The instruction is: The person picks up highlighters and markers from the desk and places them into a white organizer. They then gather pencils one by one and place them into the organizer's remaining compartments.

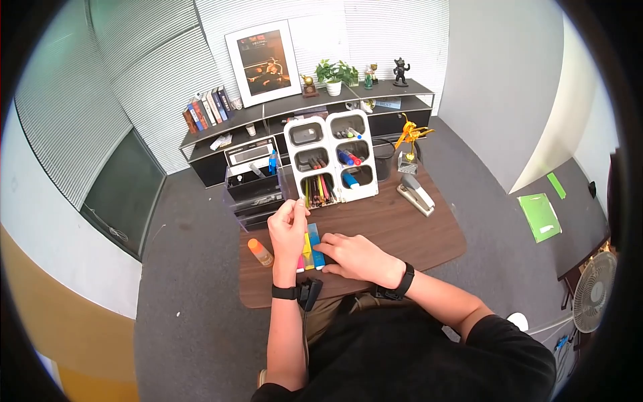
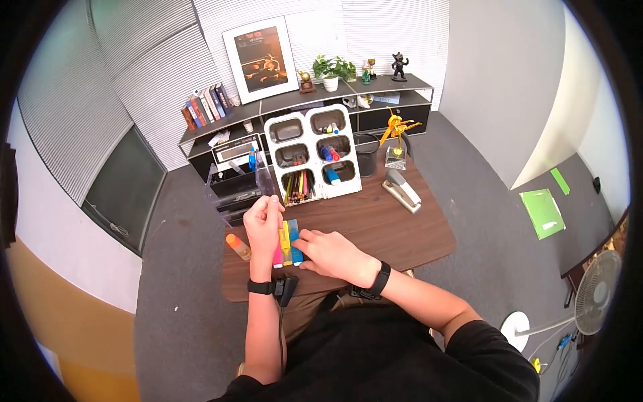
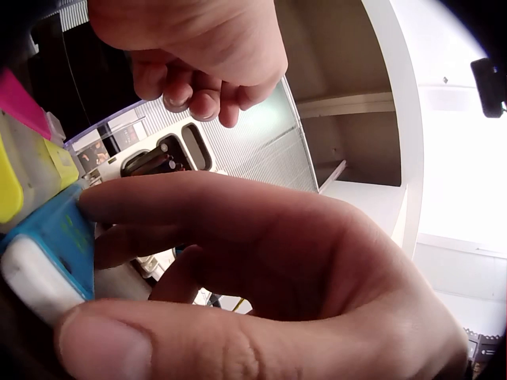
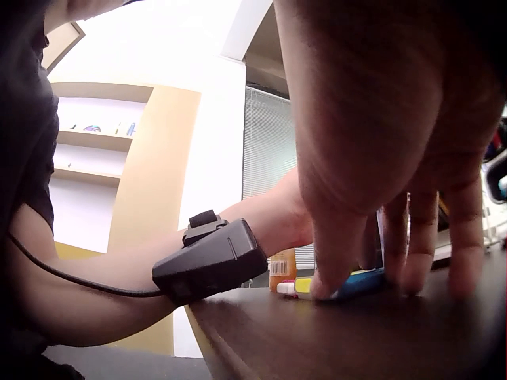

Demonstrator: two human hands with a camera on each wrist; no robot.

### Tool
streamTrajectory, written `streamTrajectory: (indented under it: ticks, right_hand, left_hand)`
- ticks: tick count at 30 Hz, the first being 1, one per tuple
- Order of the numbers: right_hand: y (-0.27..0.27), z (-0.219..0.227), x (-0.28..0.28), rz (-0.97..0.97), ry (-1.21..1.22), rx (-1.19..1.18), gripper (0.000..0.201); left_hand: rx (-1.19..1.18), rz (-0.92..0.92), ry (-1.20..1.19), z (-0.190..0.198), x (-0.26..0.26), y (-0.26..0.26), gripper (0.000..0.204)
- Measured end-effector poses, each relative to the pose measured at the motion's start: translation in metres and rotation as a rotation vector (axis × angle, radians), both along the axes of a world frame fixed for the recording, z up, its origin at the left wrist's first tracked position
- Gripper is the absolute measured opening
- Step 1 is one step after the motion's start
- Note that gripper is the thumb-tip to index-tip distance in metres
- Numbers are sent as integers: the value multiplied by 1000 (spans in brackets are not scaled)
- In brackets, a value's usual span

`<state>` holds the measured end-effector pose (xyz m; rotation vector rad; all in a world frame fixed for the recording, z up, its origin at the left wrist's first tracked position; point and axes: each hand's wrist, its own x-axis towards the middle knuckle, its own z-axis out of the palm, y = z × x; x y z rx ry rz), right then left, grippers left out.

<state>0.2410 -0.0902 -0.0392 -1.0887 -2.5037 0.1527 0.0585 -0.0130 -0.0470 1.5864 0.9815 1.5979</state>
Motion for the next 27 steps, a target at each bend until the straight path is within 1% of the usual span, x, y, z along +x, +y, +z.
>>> streamTrajectory:
  ticks: [2,4,7,11,13,14,16,17,19,20,22,23,25,26,27]
  right_hand:
    - [-2,5,0,4,27,2,45]
    - [-3,7,0,13,26,27,48]
    - [2,-2,3,30,-7,54,51]
    - [2,3,7,14,-47,0,50]
    - [0,9,5,-71,-72,-29,51]
    - [0,10,5,-59,-81,-32,51]
    - [0,10,5,-145,-56,-105,48]
    - [0,10,5,-138,-64,-106,48]
    - [1,10,8,-147,9,-161,45]
    - [2,10,10,-136,-4,-162,45]
    - [5,10,13,-217,26,-279,39]
    - [6,11,14,-204,9,-281,39]
    - [6,12,17,-253,-7,-291,40]
    - [5,14,17,-241,-23,-295,40]
    - [4,18,16,-263,0,-323,42]
  left_hand:
    - [-6,3,-4,-1,0,0,37]
    - [-5,-5,-4,-1,-1,0,37]
    - [2,1,-13,-3,0,1,36]
    - [-2,2,-6,-4,0,1,36]
    - [4,-5,-16,-3,1,1,36]
    - [4,-4,6,-3,0,1,37]
    - [-10,-8,-3,-4,0,1,37]
    - [-22,-22,-4,-4,0,1,37]
    - [-24,-11,-19,-6,0,3,37]
    - [-8,-1,14,-7,0,5,36]
    - [6,15,47,-11,-1,7,37]
    - [2,31,32,-8,0,6,37]
    - [31,19,13,-3,2,2,38]
    - [40,27,-1,-1,3,2,38]
    - [35,40,-13,0,3,0,38]
